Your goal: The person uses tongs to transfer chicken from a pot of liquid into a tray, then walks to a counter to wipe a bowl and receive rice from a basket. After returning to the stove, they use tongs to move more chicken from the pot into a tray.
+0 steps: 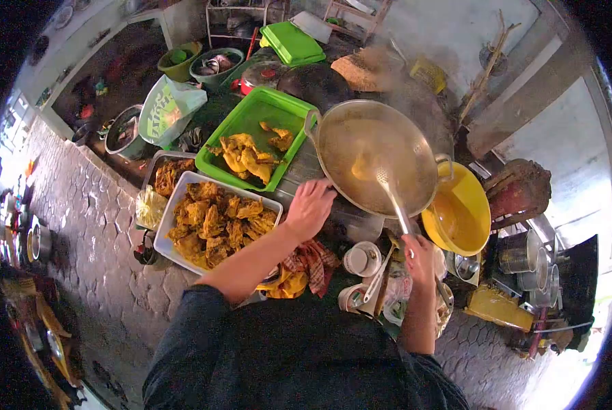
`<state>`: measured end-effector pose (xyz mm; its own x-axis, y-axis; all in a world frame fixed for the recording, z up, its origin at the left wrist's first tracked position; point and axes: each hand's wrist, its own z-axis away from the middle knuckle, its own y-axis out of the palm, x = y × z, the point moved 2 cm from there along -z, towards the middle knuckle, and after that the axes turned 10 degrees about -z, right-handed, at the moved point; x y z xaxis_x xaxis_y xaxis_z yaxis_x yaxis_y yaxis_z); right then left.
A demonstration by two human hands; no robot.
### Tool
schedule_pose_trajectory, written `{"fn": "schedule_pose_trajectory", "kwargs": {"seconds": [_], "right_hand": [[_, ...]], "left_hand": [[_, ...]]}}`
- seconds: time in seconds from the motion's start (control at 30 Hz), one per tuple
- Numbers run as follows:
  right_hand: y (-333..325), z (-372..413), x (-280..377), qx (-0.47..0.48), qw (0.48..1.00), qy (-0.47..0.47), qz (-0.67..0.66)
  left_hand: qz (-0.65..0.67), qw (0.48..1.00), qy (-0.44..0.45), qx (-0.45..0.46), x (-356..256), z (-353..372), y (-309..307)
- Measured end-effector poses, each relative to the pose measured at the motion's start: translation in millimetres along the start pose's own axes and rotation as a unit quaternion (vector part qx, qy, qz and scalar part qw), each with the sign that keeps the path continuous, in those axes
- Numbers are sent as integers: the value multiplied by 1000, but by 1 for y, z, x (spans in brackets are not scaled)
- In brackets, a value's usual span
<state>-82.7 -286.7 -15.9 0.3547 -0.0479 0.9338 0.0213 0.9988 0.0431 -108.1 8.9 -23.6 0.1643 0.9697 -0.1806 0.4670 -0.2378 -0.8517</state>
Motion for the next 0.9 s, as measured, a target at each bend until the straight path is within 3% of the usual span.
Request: {"fn": "schedule_pose_trajectory", "kwargs": {"seconds": [0.17,0.23,0.3,0.33,0.37,0.4,0.43,0.47,0.5,0.57,0.6,0.63,0.7,0.83,0.9], "right_hand": [[-17,-14,-26,11,998,-26,57],[1,0,-11,-19,999,22,40],[6,8,0,-9,998,31,53],[13,19,14,-3,998,2,56],[7,8,1,-10,997,17,75],[-1,-10,-27,13,997,-6,73],[1,0,-12,4,993,-7,114],[0,-6,-26,-15,992,-43,114],[5,6,-10,14,997,-46,68],[3,-1,-18,9,994,-8,106],[3,-5,-26,-9,991,-58,121],[4,-3,-22,25,994,-60,93],[6,5,-12,14,993,-58,99],[8,-2,-20,-2,992,-84,93],[11,3,-12,16,993,-31,114]], "left_hand": [[-38,995,88,-30,-16,-53,19],[-179,975,99,81,-24,-68,35],[-136,985,107,-14,-16,-62,66],[-78,976,67,190,-14,-77,73],[-150,967,72,194,-31,-79,42],[-128,984,89,90,-24,-75,53],[-104,985,78,113,-23,-82,55],[-121,986,106,38,-25,-79,53],[-130,985,115,26,-28,-79,53],[-131,984,125,-8,-32,-80,54],[-122,984,127,-31,-33,-80,55],[-112,983,144,-34,-35,-80,55],[-169,977,103,79,-31,-82,60],[-147,981,121,23,-21,-79,71],[-156,979,134,-1,-19,-80,73]]}}
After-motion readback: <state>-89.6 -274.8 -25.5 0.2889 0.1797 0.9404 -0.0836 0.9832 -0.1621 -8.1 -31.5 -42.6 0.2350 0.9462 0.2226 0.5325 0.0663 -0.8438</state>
